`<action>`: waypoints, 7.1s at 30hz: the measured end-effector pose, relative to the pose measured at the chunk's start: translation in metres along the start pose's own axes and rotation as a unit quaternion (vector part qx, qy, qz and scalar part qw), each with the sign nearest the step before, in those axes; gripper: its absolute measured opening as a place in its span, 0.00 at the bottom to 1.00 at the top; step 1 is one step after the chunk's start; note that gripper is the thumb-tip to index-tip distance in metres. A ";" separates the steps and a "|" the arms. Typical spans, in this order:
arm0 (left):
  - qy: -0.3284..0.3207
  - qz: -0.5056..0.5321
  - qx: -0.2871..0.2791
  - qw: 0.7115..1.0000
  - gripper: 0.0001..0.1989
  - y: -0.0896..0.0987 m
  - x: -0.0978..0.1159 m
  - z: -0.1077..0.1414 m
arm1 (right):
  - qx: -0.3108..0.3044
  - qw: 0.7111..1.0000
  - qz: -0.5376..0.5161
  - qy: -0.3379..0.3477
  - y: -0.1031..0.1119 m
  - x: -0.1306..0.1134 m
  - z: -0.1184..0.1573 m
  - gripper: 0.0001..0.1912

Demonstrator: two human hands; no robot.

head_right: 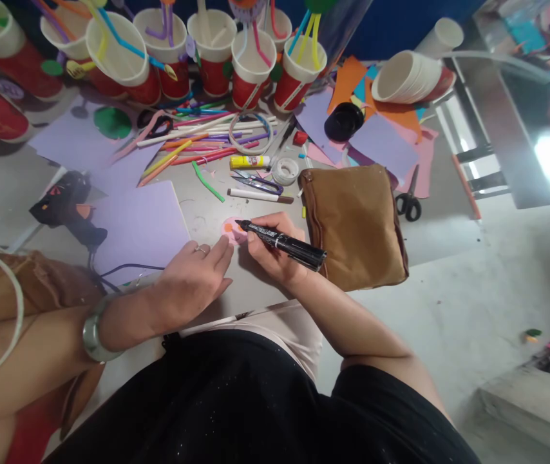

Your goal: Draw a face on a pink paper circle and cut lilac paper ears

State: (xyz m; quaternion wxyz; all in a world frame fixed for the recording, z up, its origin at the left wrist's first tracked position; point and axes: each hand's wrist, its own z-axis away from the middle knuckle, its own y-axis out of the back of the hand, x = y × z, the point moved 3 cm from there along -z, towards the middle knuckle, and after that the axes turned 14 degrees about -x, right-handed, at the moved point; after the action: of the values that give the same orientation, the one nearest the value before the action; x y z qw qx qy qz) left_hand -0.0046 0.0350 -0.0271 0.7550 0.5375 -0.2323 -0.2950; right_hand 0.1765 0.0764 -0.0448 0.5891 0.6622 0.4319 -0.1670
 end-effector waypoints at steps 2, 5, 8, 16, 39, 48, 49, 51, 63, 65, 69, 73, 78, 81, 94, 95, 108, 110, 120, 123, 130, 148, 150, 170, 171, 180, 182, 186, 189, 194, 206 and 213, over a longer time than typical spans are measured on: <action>0.002 -0.001 -0.005 1.000 0.25 0.001 0.000 0.000 | -0.006 1.000 0.004 -0.006 0.000 -0.002 -0.001 0.07; 0.004 -0.002 -0.011 1.000 0.25 0.003 0.000 -0.001 | -0.036 0.999 -0.001 -0.007 -0.001 -0.007 -0.005 0.05; 0.005 0.004 -0.012 1.000 0.25 0.004 0.000 -0.002 | -0.051 0.998 -0.033 0.000 -0.002 -0.009 -0.008 0.04; 0.012 0.029 -0.042 0.999 0.26 0.007 -0.001 -0.005 | -0.069 0.997 -0.009 -0.033 -0.006 -0.007 -0.008 0.05; 0.012 -0.011 -0.043 0.999 0.28 -0.001 0.004 -0.003 | -0.093 0.991 0.097 -0.029 -0.011 -0.013 -0.009 0.10; 0.015 -0.033 -0.031 0.999 0.28 0.001 0.004 -0.002 | -0.087 0.992 0.088 0.001 -0.012 -0.011 -0.010 0.10; 0.014 -0.031 -0.035 0.999 0.27 0.002 0.004 -0.002 | -0.086 0.992 0.089 -0.001 -0.012 -0.011 -0.010 0.10; 0.013 -0.029 -0.039 0.999 0.27 0.003 0.004 -0.002 | -0.083 0.993 0.089 -0.003 -0.012 -0.010 -0.010 0.11; 0.014 -0.029 -0.025 0.999 0.28 -0.001 0.004 -0.002 | -0.096 0.992 0.080 -0.004 -0.011 -0.009 -0.009 0.08; 0.011 -0.027 -0.023 0.999 0.28 -0.001 0.004 -0.002 | -0.098 0.992 0.080 -0.007 -0.011 -0.009 -0.009 0.09; 0.010 -0.016 -0.030 0.999 0.28 0.000 0.004 -0.002 | -0.097 0.993 0.069 0.003 -0.011 -0.010 -0.009 0.08; 0.009 -0.009 -0.058 0.998 0.29 0.004 0.003 -0.003 | -0.081 0.995 0.064 0.010 -0.010 -0.010 -0.009 0.08; 0.002 -0.003 -0.074 0.997 0.29 0.006 0.003 -0.003 | -0.048 0.997 0.065 0.011 -0.006 -0.007 -0.009 0.04; 0.006 0.003 -0.068 0.998 0.30 0.005 0.003 -0.003 | -0.046 0.997 0.063 0.012 -0.007 -0.007 -0.009 0.02; 0.008 0.027 -0.070 0.997 0.30 0.003 0.003 -0.004 | -0.086 0.995 0.050 -0.032 -0.008 -0.007 -0.010 0.05; 0.008 0.028 -0.071 0.997 0.29 0.003 0.003 -0.004 | -0.084 0.994 0.056 -0.034 -0.009 -0.007 -0.010 0.05; 0.006 0.003 -0.046 0.999 0.29 -0.001 0.003 -0.001 | -0.047 0.994 -0.067 -0.073 -0.011 0.005 -0.009 0.12; 0.004 0.008 -0.053 0.999 0.28 0.001 0.003 -0.001 | -0.017 0.981 -0.163 -0.105 -0.013 0.015 -0.011 0.17; 0.013 0.008 -0.040 0.999 0.26 -0.002 0.003 0.001 | 0.001 0.940 -0.296 -0.169 -0.016 0.030 -0.028 0.23; 0.019 0.000 -0.055 0.998 0.27 -0.001 0.003 -0.001 | 0.014 0.932 -0.316 -0.177 -0.016 0.032 -0.030 0.22; 0.000 -0.010 -0.068 0.998 0.26 0.000 0.001 -0.004 | -0.018 0.941 -0.301 -0.155 -0.008 0.033 -0.037 0.27; -0.012 0.032 -0.123 0.992 0.27 0.013 0.000 -0.004 | -0.049 0.986 -0.153 -0.035 -0.008 0.001 -0.031 0.11; -0.016 0.031 -0.110 0.993 0.26 0.010 0.000 -0.006 | -0.054 0.993 -0.103 0.018 -0.007 -0.004 -0.034 0.10; 0.019 0.075 -0.145 0.986 0.28 0.007 0.000 -0.002 | -0.118 0.954 -0.264 -0.080 -0.057 -0.013 -0.102 0.12; 0.019 0.071 -0.142 0.987 0.28 0.007 0.001 -0.002 | -0.113 0.955 -0.264 -0.079 -0.057 -0.012 -0.104 0.12; 0.013 0.085 -0.118 0.989 0.26 0.006 0.000 -0.003 | -0.224 0.940 -0.251 -0.048 -0.055 -0.028 -0.095 0.07; 0.009 0.063 -0.103 0.993 0.26 0.005 0.001 -0.004 | -0.248 0.936 -0.246 -0.026 -0.053 -0.033 -0.090 0.06; -0.028 0.009 -0.039 0.999 0.28 0.001 0.007 -0.005 | -0.247 0.936 -0.251 -0.020 -0.049 -0.034 -0.081 0.07; -0.043 0.001 -0.021 0.999 0.27 -0.001 0.009 -0.006 | -0.215 0.936 -0.274 -0.051 -0.045 -0.028 -0.074 0.11; -0.041 -0.010 -0.032 0.999 0.27 0.002 0.008 -0.006 | -0.131 0.909 -0.376 -0.124 -0.031 -0.019 -0.065 0.13; -0.041 -0.023 -0.068 0.997 0.25 0.009 0.003 -0.003 | -0.007 0.819 -0.506 -0.273 -0.008 0.010 -0.043 0.17; -0.040 -0.027 -0.034 0.998 0.21 0.003 0.003 -0.004 | 0.028 0.838 -0.485 -0.249 -0.004 0.015 -0.033 0.18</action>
State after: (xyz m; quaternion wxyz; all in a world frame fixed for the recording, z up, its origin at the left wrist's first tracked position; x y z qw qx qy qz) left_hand 0.0005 0.0364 -0.0253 0.7548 0.5050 -0.2376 -0.3446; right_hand 0.1730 0.1127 -0.0499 0.5018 0.3203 0.5319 -0.6022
